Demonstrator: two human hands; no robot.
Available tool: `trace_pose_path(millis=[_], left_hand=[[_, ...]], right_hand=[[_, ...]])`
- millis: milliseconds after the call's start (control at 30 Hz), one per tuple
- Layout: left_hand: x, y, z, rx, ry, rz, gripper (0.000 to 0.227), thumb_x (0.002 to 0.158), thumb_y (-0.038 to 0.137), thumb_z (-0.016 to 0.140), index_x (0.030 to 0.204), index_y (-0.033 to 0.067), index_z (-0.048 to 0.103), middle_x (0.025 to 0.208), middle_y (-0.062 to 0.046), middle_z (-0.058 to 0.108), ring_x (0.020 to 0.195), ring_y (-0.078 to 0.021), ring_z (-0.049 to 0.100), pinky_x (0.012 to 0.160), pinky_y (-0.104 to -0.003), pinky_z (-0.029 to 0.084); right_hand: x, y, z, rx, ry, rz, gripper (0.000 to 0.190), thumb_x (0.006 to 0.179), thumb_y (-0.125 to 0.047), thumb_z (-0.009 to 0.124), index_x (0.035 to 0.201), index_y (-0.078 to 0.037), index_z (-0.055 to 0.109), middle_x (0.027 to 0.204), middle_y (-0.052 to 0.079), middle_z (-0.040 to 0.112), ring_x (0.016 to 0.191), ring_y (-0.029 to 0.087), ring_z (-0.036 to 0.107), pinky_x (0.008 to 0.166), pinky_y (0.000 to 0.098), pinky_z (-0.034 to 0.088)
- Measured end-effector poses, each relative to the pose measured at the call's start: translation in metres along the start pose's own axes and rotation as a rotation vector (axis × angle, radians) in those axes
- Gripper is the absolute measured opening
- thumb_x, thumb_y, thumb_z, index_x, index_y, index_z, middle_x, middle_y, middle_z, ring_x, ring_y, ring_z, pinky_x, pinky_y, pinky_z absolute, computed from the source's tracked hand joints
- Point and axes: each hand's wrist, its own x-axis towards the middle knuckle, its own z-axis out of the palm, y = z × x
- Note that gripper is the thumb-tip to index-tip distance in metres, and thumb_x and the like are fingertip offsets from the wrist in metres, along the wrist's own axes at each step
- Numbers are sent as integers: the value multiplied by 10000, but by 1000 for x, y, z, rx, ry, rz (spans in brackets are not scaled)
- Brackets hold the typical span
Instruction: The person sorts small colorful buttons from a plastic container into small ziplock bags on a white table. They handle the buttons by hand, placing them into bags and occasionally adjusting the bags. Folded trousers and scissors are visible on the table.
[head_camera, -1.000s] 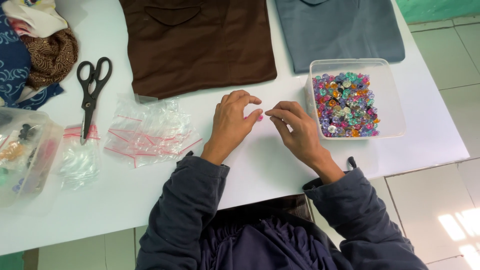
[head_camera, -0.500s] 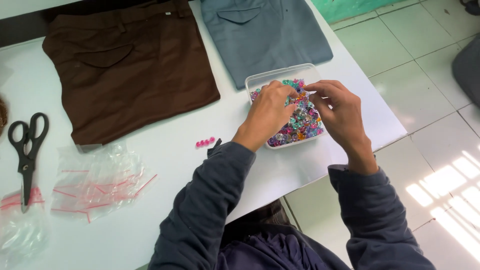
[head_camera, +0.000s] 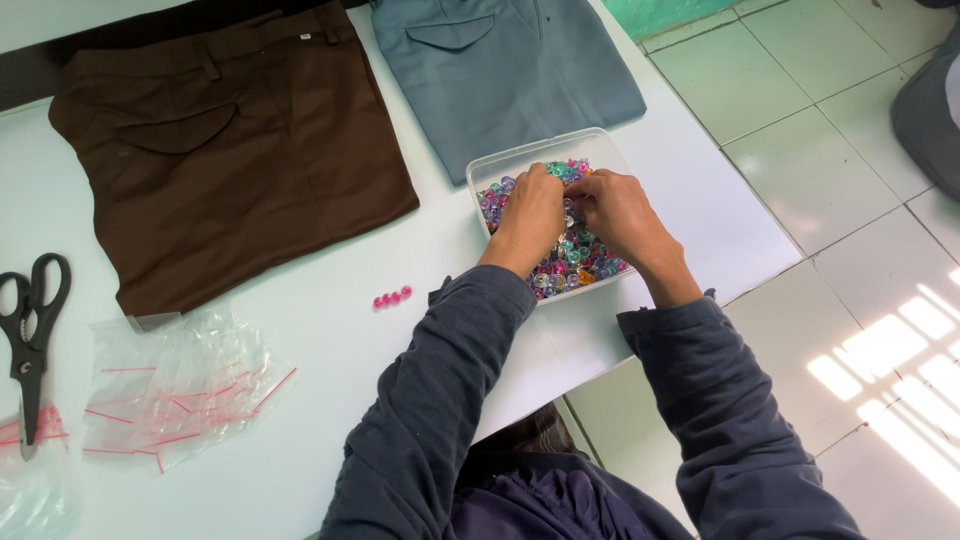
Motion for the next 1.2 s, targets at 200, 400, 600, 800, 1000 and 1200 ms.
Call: trace_pose_path(millis=[200,400,600,800,1000,1200], left_hand=[[-7,1,-19,-49,-11,50,93,797,-53,736,840,-136,730,840,-239,588,786,-406,677,672,-435,611],[-23,21,-53,-341,22,-23,320,919,-140,516,1198,-125,672,990,-252,678,894,-424,719,760,-391,613],[-41,42,-96,-830,72,-214,249,956,173,651,1150,43,736,913,-160,788,828,-202,779,641,-256,637],[-58,26,-114,-987,161,-151,287,893,49,742,1178,41,714,855,-141,774,745,-119,728,592,-193,629],[-118,49,-211,-804,126,-252,357,884,63,674,1233,137,672,754,38,737,783,-86,713,824,-244,604],[-182,12,-237,-629,212,-150,446,946,-1,652,1373,115,596,887,-69,751,791,-139,693,695,-267,605]], right_hand=[[-5,1,1,93,55,-41,125,946,-56,745,1054,-21,797,987,231,724,909,387,733,725,447,591],[-13,1,-6,430,190,-112,147,988,-105,754,1106,-17,755,872,157,737,752,209,713,669,355,578],[-36,-35,-26,711,237,-207,183,993,-6,732,1170,43,724,884,160,738,790,162,703,708,291,585],[-52,-74,-29,807,194,-254,180,1015,51,696,1192,85,693,963,187,736,886,172,716,785,285,592],[-64,-147,-23,925,98,-219,182,987,-74,720,1144,20,718,940,114,729,831,159,676,789,231,589],[-64,-193,15,919,-5,-357,172,919,82,760,1085,105,722,853,192,738,797,192,742,703,264,609]])
